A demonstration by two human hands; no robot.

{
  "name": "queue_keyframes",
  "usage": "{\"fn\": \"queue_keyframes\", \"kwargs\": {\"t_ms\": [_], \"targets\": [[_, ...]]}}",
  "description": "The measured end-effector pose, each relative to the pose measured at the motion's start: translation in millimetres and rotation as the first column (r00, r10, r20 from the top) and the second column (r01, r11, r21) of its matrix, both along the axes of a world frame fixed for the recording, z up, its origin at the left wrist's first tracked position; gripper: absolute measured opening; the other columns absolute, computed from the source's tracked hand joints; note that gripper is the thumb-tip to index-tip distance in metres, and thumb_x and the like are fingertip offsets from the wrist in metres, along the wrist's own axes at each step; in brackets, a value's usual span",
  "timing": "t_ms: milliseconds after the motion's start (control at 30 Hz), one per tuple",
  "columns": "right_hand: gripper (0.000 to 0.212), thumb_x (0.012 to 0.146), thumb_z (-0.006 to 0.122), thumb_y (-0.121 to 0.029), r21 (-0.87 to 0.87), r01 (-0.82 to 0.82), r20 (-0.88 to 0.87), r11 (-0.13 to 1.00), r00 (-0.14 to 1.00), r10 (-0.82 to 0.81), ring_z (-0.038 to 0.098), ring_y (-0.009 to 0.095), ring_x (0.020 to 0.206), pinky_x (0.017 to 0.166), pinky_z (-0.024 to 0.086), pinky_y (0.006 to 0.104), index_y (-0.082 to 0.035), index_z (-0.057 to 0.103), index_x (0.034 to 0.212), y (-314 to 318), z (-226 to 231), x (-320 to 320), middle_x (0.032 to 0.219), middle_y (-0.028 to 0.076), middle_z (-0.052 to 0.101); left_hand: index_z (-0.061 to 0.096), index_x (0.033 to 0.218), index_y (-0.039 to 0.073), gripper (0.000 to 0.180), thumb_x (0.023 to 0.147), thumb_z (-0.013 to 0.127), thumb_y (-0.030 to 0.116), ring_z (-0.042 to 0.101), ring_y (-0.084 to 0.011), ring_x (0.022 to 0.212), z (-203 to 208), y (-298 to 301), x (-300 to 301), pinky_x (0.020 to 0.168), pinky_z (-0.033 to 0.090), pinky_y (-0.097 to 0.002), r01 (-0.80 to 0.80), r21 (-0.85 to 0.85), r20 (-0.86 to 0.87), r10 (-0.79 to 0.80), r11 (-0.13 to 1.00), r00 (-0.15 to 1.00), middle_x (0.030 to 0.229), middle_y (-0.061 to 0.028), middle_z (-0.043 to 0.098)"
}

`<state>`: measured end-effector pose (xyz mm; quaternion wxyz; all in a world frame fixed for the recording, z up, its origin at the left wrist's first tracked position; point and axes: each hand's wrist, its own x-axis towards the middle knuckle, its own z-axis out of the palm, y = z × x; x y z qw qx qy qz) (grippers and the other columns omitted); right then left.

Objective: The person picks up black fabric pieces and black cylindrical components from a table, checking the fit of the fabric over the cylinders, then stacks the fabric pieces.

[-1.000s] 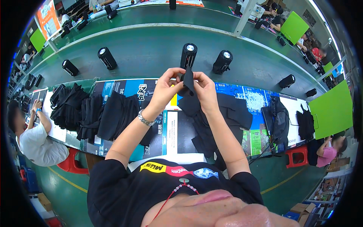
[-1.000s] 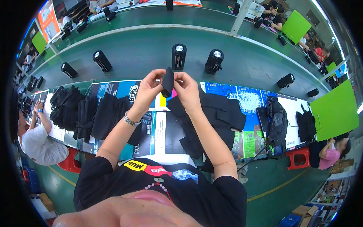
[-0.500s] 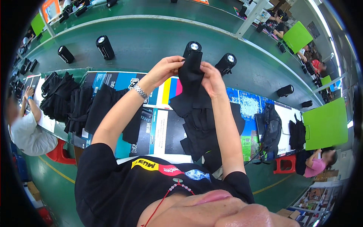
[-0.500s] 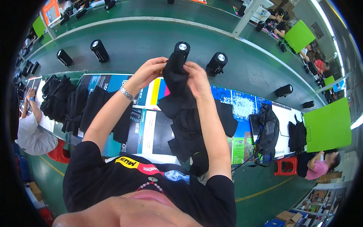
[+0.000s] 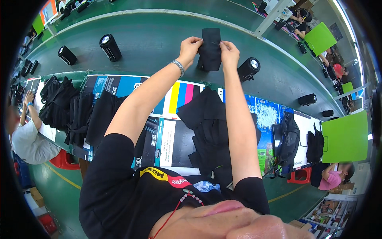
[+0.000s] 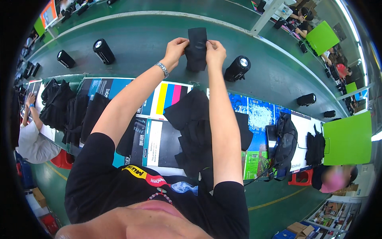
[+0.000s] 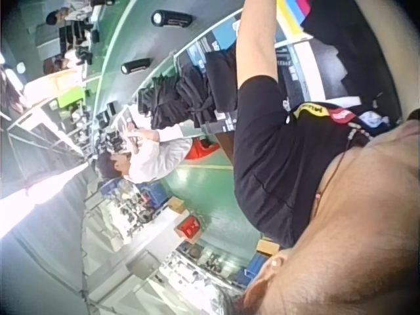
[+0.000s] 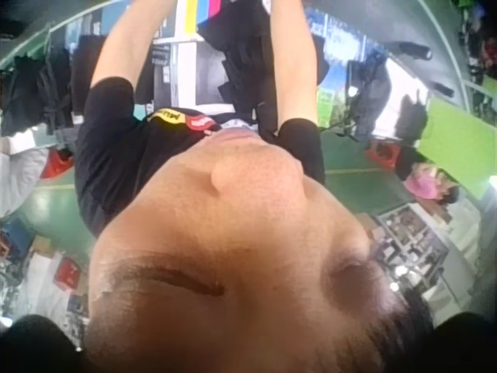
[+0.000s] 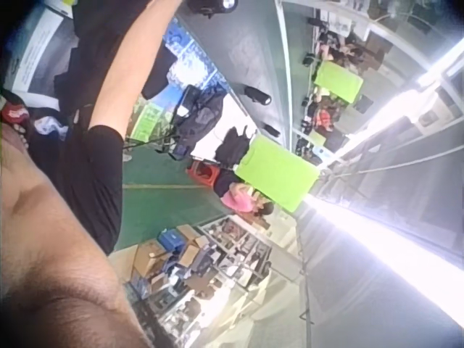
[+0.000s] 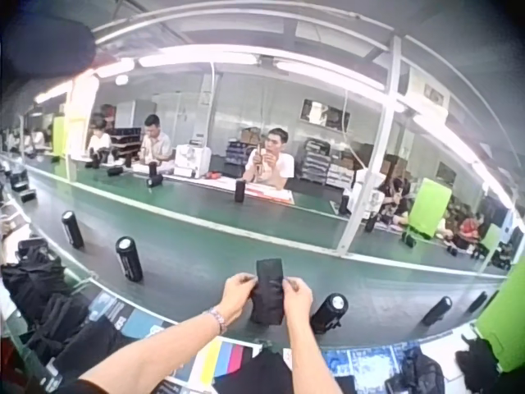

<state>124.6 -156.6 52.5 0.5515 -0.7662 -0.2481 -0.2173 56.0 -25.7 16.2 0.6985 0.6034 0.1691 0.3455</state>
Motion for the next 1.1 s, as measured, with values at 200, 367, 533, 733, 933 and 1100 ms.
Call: {"fn": "queue_keyframes", "kwargs": {"t_ms": [200,367,533,733,933,1100], "targets": [[0.014,0.082,0.066,-0.011,0.183,-0.145,-0.806,0.972,0.544,0.233,0.057,0.014,0.058,0.049,0.045,0.0282,0.000,0.069,0.090,-14.5,-3.1,23.8,0.073,0.006,0.064,0.065,0.085,0.003,0.013,0.086,0.064,0.016,0.057,-0.0133,0.067,-11.8,-3.0,8.3,0.060,0.046,-0.0251,0.192,-0.480,-0.102,-0.273,0.856,0.957,0.083,-0.0044,0.063],[0.021,0.078,0.068,-0.022,-0.058,-0.089,-0.737,0.994,0.675,0.017,0.063,0.016,0.062,0.054,0.049,0.0292,-0.001,0.069,0.074,-28.9,-29.2,49.4,0.066,0.008,0.064,0.061,0.106,0.000,0.050,0.085,0.064,0.045,0.058,-0.0199,0.095,-1.5,4.4,15.2,0.086,0.045,-0.0345,0.266,-0.200,-0.465,-0.330,0.943,0.821,0.097,-0.0090,0.063],[0.026,0.074,0.065,-0.031,-0.335,-0.096,-0.595,0.937,0.793,-0.132,0.065,0.019,0.061,0.062,0.050,0.0320,-0.005,0.070,0.071,-13.4,-26.2,49.9,0.063,0.009,0.065,0.058,0.113,-0.005,0.060,0.085,0.064,0.047,0.054,-0.0260,0.111,13.2,8.8,40.4,0.096,0.042,-0.0346,0.328,-0.494,-0.272,-0.501,0.805,0.822,0.112,-0.0150,0.061],[0.021,0.072,0.060,-0.026,-0.409,-0.114,-0.626,0.905,0.757,-0.188,0.067,0.023,0.067,0.067,0.051,0.0346,-0.007,0.070,0.071,-65.6,-46.2,81.3,0.066,0.010,0.066,0.067,0.094,0.003,0.022,0.088,0.060,0.023,0.063,-0.0186,0.074,-4.4,-55.4,60.1,0.068,0.049,-0.0349,0.266,-0.313,-0.288,-0.358,0.912,0.888,0.090,-0.0083,0.067],[0.021,0.073,0.057,-0.020,-0.521,-0.128,-0.576,0.844,0.782,-0.237,0.067,0.029,0.088,0.078,0.051,0.0374,-0.010,0.073,0.082,-34.4,-53.3,59.3,0.085,0.013,0.070,0.072,0.091,0.003,0.040,0.090,0.052,0.038,0.058,-0.0373,0.108,-87.1,4.9,86.6,0.095,0.042,-0.0431,0.304,0.578,-0.581,0.120,0.758,0.805,0.116,-0.0180,0.063],[0.023,0.076,0.056,-0.022,-0.671,-0.019,-0.419,0.741,0.834,-0.358,0.064,0.034,0.098,0.084,0.050,0.0407,-0.015,0.073,0.089,-59.9,-73.6,56.8,0.100,0.013,0.069,0.073,0.093,0.007,0.039,0.092,0.051,0.038,0.036,-0.0329,0.132,-110.8,-30.6,77.7,0.110,0.017,-0.0555,0.079,0.863,-0.261,0.309,0.498,0.915,0.135,-0.0105,0.051]]}}
